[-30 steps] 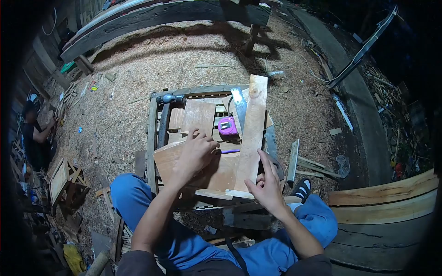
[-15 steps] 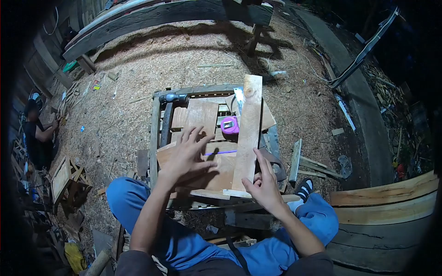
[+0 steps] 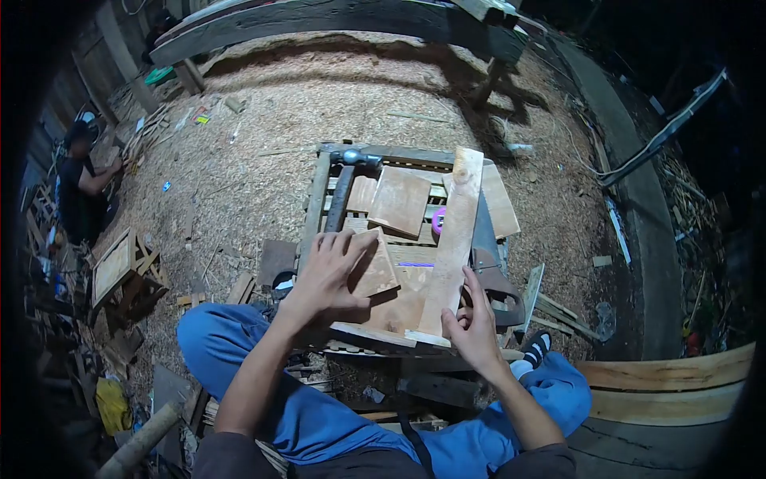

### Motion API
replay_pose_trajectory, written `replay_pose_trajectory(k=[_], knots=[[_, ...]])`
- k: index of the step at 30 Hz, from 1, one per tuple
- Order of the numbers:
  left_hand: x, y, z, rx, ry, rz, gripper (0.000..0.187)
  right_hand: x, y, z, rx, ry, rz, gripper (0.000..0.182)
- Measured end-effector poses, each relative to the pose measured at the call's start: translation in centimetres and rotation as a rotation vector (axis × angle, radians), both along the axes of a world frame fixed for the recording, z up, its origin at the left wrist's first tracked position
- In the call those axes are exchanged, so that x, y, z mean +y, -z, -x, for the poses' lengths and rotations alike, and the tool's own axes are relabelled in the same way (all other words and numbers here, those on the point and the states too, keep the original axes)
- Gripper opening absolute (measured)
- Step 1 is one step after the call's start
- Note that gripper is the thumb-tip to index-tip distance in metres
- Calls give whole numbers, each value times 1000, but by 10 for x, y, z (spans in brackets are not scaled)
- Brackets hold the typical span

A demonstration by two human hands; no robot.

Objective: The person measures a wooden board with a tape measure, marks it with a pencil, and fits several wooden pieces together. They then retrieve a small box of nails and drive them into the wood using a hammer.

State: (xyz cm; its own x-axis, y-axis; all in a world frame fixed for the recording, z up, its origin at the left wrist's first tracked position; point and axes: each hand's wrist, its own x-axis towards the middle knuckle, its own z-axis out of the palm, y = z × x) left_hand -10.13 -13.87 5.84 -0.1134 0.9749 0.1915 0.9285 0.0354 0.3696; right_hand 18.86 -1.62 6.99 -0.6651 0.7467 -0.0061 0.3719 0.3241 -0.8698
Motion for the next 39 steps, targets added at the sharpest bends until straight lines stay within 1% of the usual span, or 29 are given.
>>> replay_pose_trajectory(k=[6,9,11,12,13,14,15,16,17,18,19,20,21,22,23,24,25,26,28,29,30,32,33,34,35,36,37,38,39], knots=[[1,-5,-2,-19,-11,-10,126,2,-6,4,-35,8,-2,82],[2,-5,2,-10,21,-4,124,4,-11,2,-107,-29,-43,77],[5,-5,0,-9,54,-20,123,6,-2,-2,-168,24,-363,67],[6,-7,-2,7,42,-102,121,7,-6,-3,-168,35,-359,67],[8,-11,-3,26,31,-184,120,8,-13,-3,-164,50,-386,63],[9,-15,-7,33,46,-178,120,9,-17,-2,-158,67,-411,59],[11,-20,-16,44,77,-174,120,13,-15,-2,-96,47,-440,55],[15,-23,-26,54,108,-171,119,15,-16,0,-91,62,-437,55],[21,-22,-37,51,156,-155,121,17,-18,1,-33,-12,-410,56],[22,-26,-45,116,213,-125,122,18,-20,0,22,-90,-385,58],[25,-23,-54,153,235,-166,122,13,-26,1,56,-80,-170,60],[29,-22,-62,191,253,-207,123,10,-28,2,70,-90,-34,66],[32,-25,-67,251,254,-222,121,11,-23,0,102,-102,44,70],[35,-26,-68,250,249,-223,121,11,-19,0,135,-115,123,74],[39,-27,-68,299,239,-248,119,13,-18,-2,134,-117,121,74],[43,-29,-68,348,232,-273,117,14,-21,-2,188,-90,176,78],[45,-32,-68,236,203,-334,109,16,-23,-3,243,-60,229,83],[46,-34,-66,234,207,-340,109,20,-23,-6,242,-55,224,83],[46,-36,-62,-179,105,-361,103,27,-22,-14,327,10,217,84],[48,-37,-60,-269,71,-398,95,28,-23,-18,369,15,272,85],[48,-35,-59,-273,80,-394,95,29,-24,-20,368,26,272,85],[45,-29,-61,-752,-63,-52,85,28,-23,-23,344,41,271,85],[45,-25,-63,-615,37,-161,76,28,-23,-24,345,51,275,85],[44,-21,-68,-616,42,-154,76,28,-23,-26,248,39,122,85],[44,-20,-74,-695,17,-171,74,28,-23,-27,150,23,-32,85],[45,-21,-77,-774,-9,-189,72,29,-20,-28,150,26,-32,85],[45,-20,-78,-815,1,-203,64,31,-16,-29,124,38,-106,85],[45,-21,-79,-815,3,-202,64,32,-14,-30,98,51,-180,86],[45,-22,-79,-808,32,-221,60,33,-15,-29,166,51,-151,86]])
